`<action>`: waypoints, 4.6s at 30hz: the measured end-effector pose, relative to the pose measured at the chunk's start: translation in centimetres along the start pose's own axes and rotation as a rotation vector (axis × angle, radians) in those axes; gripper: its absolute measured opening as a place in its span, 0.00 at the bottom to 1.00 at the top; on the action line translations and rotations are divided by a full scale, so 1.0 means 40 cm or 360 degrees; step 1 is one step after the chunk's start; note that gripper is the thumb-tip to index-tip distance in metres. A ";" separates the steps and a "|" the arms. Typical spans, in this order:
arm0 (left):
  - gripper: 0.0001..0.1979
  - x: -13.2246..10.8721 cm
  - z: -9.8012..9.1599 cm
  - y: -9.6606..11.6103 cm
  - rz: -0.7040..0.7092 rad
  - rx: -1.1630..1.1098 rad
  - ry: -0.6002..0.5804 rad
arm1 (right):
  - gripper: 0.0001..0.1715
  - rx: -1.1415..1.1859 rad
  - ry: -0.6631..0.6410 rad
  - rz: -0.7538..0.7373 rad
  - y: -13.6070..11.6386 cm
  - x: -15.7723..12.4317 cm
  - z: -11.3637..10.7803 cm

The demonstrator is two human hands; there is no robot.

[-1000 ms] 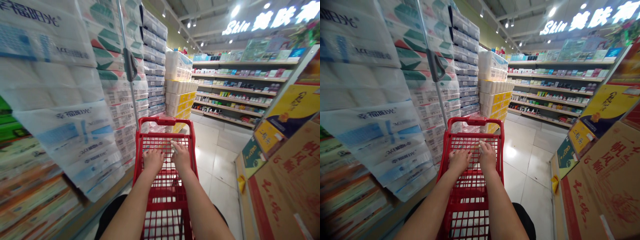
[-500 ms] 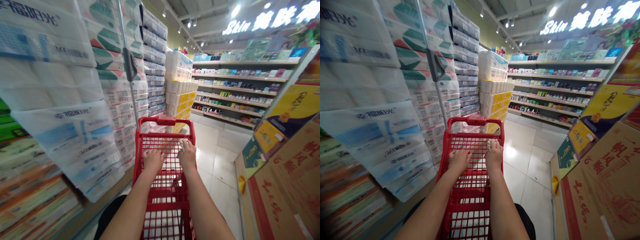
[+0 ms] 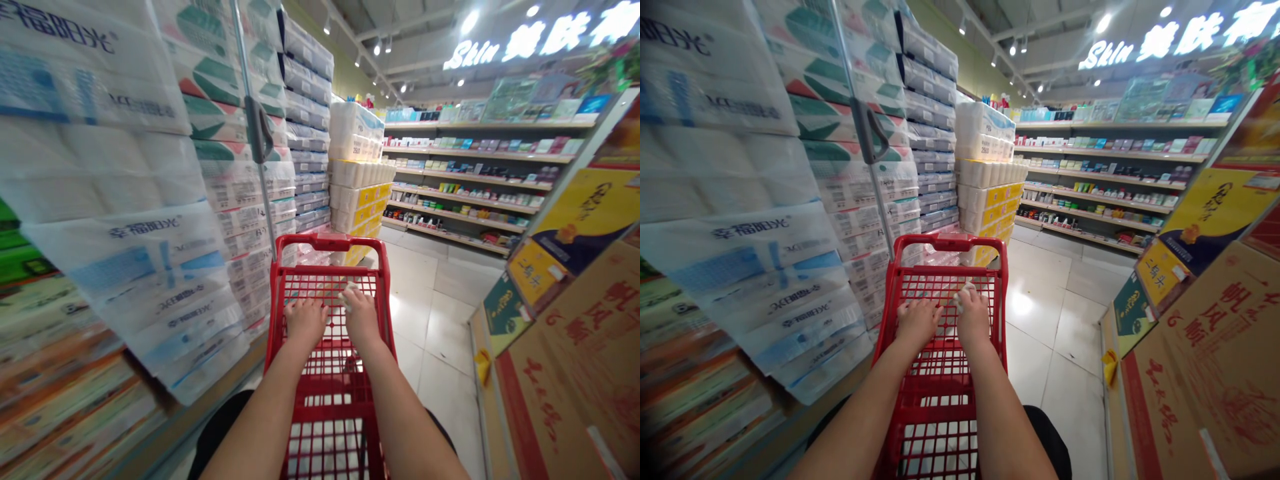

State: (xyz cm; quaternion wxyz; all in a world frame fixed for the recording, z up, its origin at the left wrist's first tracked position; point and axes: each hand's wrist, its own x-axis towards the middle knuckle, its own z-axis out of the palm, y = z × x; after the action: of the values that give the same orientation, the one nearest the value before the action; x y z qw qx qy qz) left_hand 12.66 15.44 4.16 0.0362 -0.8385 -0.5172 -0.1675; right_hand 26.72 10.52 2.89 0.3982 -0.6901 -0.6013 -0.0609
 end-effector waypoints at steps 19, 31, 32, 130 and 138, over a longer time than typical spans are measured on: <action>0.20 0.000 0.003 -0.004 0.0001 -0.0002 -0.0008 | 0.20 -0.0026 -0.0085 0.0079 0.003 -0.003 -0.019; 0.22 0.003 -0.029 -0.003 0.0042 -0.0023 0.0062 | 0.24 -0.0059 -0.0181 -0.0165 -0.046 -0.014 -0.016; 0.22 0.004 -0.031 -0.002 0.0039 -0.0016 0.0058 | 0.23 -0.0091 -0.0090 -0.0052 -0.038 -0.009 -0.024; 0.18 -0.007 -0.028 0.001 0.0047 -0.0019 0.0073 | 0.30 -0.0041 -0.0205 -0.0113 -0.060 -0.018 -0.015; 0.19 -0.007 -0.024 0.001 0.0035 -0.0005 0.0071 | 0.34 -0.0025 -0.0101 0.0112 -0.047 -0.012 -0.022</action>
State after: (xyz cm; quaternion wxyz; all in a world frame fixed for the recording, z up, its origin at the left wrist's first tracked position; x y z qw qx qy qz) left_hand 12.36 14.96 4.99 0.0481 -0.8402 -0.5068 -0.1865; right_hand 25.30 9.51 4.11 0.3753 -0.7156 -0.5884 -0.0297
